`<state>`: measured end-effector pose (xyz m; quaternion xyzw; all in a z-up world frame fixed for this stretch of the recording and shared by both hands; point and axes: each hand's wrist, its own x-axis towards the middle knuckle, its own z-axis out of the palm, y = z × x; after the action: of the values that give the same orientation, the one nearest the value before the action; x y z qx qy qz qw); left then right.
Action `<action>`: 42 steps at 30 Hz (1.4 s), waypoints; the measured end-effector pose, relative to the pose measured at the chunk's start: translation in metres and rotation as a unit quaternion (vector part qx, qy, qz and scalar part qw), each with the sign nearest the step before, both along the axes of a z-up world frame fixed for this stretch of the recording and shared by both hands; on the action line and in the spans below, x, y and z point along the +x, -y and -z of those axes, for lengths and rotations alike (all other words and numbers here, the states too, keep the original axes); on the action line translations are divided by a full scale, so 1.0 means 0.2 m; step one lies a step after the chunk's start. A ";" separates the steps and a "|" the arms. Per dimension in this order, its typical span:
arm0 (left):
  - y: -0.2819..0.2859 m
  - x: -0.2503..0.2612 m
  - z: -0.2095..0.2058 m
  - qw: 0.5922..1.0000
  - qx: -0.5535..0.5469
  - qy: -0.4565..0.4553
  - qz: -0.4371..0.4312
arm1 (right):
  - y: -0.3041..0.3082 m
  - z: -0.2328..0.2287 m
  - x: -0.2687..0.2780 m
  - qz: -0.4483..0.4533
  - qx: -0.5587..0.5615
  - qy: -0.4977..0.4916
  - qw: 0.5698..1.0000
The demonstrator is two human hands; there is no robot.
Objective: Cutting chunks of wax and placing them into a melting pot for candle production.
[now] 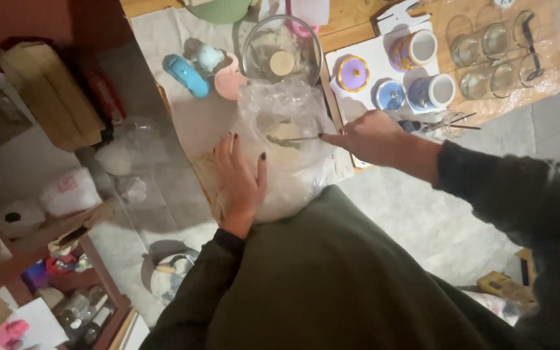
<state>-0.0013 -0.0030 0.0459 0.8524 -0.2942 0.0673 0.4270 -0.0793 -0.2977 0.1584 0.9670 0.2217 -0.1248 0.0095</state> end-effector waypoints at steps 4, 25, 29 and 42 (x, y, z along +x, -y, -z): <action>0.13 0.06 -0.07 0.988 0.005 0.021 0.153 | -0.07 -0.12 -0.07 0.112 -0.117 -0.044 0.986; 0.23 0.30 -0.04 0.941 0.162 0.147 0.257 | -0.22 0.04 -0.19 0.355 -0.034 -0.035 0.934; 0.20 0.24 -0.30 0.966 0.057 0.131 0.218 | -0.24 0.02 -0.18 0.361 -0.020 -0.029 0.932; 0.86 1.61 -0.57 0.989 0.098 0.100 0.050 | -0.38 0.06 -0.20 0.390 0.016 -0.069 0.918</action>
<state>0.3210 -0.1748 0.1608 0.8633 -0.3830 0.1020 0.3126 -0.1190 -0.2225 0.1458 0.9659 -0.1710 -0.1815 -0.0703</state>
